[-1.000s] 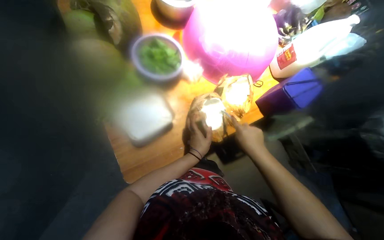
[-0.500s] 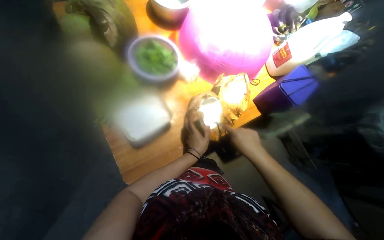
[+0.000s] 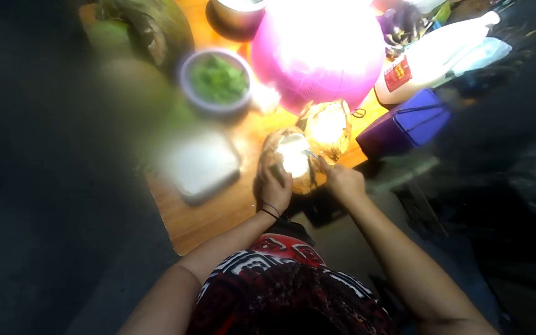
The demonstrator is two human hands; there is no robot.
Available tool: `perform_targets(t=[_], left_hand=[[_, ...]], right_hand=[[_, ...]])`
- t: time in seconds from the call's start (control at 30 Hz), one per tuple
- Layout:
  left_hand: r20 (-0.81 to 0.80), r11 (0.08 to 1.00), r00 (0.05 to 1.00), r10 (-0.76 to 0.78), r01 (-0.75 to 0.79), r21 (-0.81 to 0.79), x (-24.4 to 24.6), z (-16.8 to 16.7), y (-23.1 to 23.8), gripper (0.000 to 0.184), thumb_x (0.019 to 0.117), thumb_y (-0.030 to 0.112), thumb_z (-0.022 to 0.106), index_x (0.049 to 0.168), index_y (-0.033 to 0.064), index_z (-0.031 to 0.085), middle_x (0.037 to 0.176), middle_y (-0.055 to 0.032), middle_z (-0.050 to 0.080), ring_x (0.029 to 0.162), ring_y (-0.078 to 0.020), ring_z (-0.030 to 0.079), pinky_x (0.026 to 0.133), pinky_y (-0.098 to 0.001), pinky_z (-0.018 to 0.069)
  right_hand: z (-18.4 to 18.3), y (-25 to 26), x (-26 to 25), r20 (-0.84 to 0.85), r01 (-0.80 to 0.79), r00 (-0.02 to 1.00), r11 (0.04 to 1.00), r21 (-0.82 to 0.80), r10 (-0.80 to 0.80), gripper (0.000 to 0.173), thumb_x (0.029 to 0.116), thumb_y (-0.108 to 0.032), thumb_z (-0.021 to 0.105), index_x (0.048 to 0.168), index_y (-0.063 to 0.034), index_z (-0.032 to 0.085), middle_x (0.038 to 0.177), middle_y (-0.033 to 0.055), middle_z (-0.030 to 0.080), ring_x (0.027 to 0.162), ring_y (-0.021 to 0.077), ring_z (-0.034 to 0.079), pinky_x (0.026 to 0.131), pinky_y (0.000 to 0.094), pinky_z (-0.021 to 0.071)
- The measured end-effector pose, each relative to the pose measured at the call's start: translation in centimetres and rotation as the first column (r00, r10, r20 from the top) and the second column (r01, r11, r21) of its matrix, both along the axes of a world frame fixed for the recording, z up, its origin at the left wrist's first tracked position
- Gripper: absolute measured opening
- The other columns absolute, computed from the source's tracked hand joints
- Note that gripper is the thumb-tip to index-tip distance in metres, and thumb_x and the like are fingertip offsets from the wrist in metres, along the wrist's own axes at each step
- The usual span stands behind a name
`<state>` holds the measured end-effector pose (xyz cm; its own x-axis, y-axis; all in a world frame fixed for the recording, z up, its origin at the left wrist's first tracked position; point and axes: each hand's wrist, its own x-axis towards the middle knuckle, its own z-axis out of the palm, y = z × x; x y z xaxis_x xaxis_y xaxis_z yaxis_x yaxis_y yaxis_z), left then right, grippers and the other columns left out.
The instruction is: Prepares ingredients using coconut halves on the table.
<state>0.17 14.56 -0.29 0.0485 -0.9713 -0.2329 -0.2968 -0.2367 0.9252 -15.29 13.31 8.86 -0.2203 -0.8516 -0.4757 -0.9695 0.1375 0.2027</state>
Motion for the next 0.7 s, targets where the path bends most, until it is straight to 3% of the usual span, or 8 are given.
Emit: perform_targets(t=[0.2,0.33,0.4,0.53,0.7], left_hand=[[-0.003,0.999,1.0,-0.002,0.002,-0.035,-0.2,-0.1,0.4,0.08,0.0977,0.025,0.067,0.16,0.0054,0.022,0.166,-0.0226,0.023,0.132,-0.0349,0.055,0.101,-0.0468,0.0521],[-0.017,1.0,1.0,-0.004,0.004,0.022,0.1,0.2,-0.1,0.08,0.0992,0.026,0.066,0.161,0.0072,0.019,0.164,-0.0229,0.025,0.131,-0.0331,0.056,0.103,-0.0465,0.0508],[-0.017,1.0,1.0,0.006,-0.006,0.002,0.0,0.0,-0.1,0.08,0.0984,0.026,0.067,0.16,0.0063,0.02,0.163,-0.0236,0.028,0.132,-0.0337,0.055,0.104,-0.0468,0.0502],[0.0,1.0,1.0,-0.006,0.006,-0.016,-0.2,0.0,0.5,0.081,0.0978,0.026,0.067,0.16,0.0043,0.02,0.164,-0.0234,0.026,0.13,-0.0344,0.057,0.101,-0.0477,0.0521],[-0.02,1.0,1.0,-0.006,0.007,0.02,0.2,0.4,-0.2,0.08,0.0991,0.025,0.066,0.161,0.0061,0.019,0.163,-0.0232,0.029,0.131,-0.0336,0.056,0.103,-0.0472,0.0506]], right_hand=[[1.1,0.9,1.2,0.006,-0.001,1.0,0.99,0.142,0.0,0.056,0.1072,-0.011,0.049,0.159,-0.0292,0.041,0.112,0.0251,0.071,0.102,0.0451,0.07,0.08,0.0581,0.054],[0.3,0.1,0.4,0.0,0.019,1.0,0.997,0.071,-0.019,0.059,0.107,-0.008,0.046,0.162,-0.028,0.036,0.115,0.0275,0.068,0.1,0.0469,0.069,0.079,0.0593,0.0542],[-0.1,1.3,0.3,0.033,-0.018,0.999,0.998,0.055,0.016,0.057,0.1069,-0.008,0.048,0.16,-0.0262,0.04,0.109,0.0272,0.07,0.097,0.0474,0.07,0.079,0.0593,0.0544],[2.0,0.6,1.4,0.027,0.002,1.0,0.983,0.183,-0.007,0.052,0.1085,-0.014,0.047,0.158,-0.0284,0.044,0.11,0.0241,0.072,0.104,0.045,0.069,0.083,0.0597,0.0532],[0.9,-0.3,0.5,-0.017,0.007,1.0,0.998,0.061,-0.006,0.058,0.1064,-0.008,0.047,0.161,-0.0243,0.038,0.111,0.0272,0.069,0.099,0.0467,0.07,0.078,0.0591,0.0542]])
